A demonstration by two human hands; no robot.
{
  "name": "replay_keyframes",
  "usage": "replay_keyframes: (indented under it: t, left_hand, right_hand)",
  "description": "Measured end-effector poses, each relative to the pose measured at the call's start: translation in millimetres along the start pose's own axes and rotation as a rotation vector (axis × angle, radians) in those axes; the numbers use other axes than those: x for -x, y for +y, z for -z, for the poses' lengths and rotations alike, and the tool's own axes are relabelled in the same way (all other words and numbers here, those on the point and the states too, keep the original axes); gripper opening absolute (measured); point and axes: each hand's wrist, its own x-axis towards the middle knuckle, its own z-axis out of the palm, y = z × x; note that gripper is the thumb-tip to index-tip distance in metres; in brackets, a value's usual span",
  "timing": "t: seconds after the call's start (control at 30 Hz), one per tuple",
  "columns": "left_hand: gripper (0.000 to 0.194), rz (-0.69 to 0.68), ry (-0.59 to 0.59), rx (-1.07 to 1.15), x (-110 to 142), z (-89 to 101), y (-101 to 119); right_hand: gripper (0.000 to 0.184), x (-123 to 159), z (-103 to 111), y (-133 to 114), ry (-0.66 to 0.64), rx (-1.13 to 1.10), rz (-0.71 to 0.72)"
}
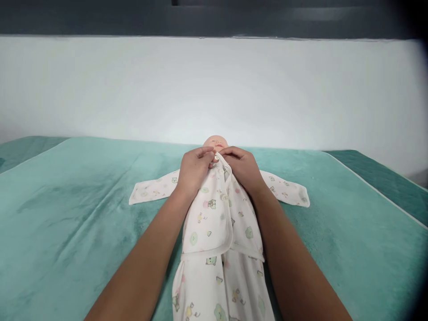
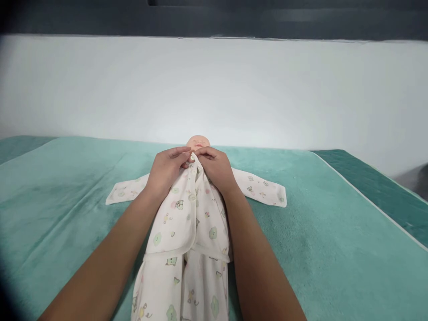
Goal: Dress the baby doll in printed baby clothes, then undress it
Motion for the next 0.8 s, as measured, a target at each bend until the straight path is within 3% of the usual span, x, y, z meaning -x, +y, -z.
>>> replay_keyframes:
  t: [0.13,0.27,0.5,0.67,0.8]
  left_hand:
    - [0.028,-0.074,-0.038,-0.065,1,0.2,-2]
    - [0.038,-0.037,-0.044,0.004,-2,0.5,-6]
    - [0.057,0.055,-0.038,0.095,-4,1.1,-8]
    - [0.081,0.058,-0.017,0.077,-3,1.6,-9]
    - [0.080,0.024,-0.018,0.040,-4,1.0,-10]
  right_hand:
    - [0.013,2,-3,-8,-0.017,0.091,0.009]
    - [0.013,3,-4,-12,-0.053,0.212,0.009]
    - [0.029,2,-5,-8,-0.023,0.123,-0.073]
    - [0.025,-4,-2,1,-0.021,-0.044,-0.041]
    - [0.020,-7,-1,3,0.011,-0.112,-0.044]
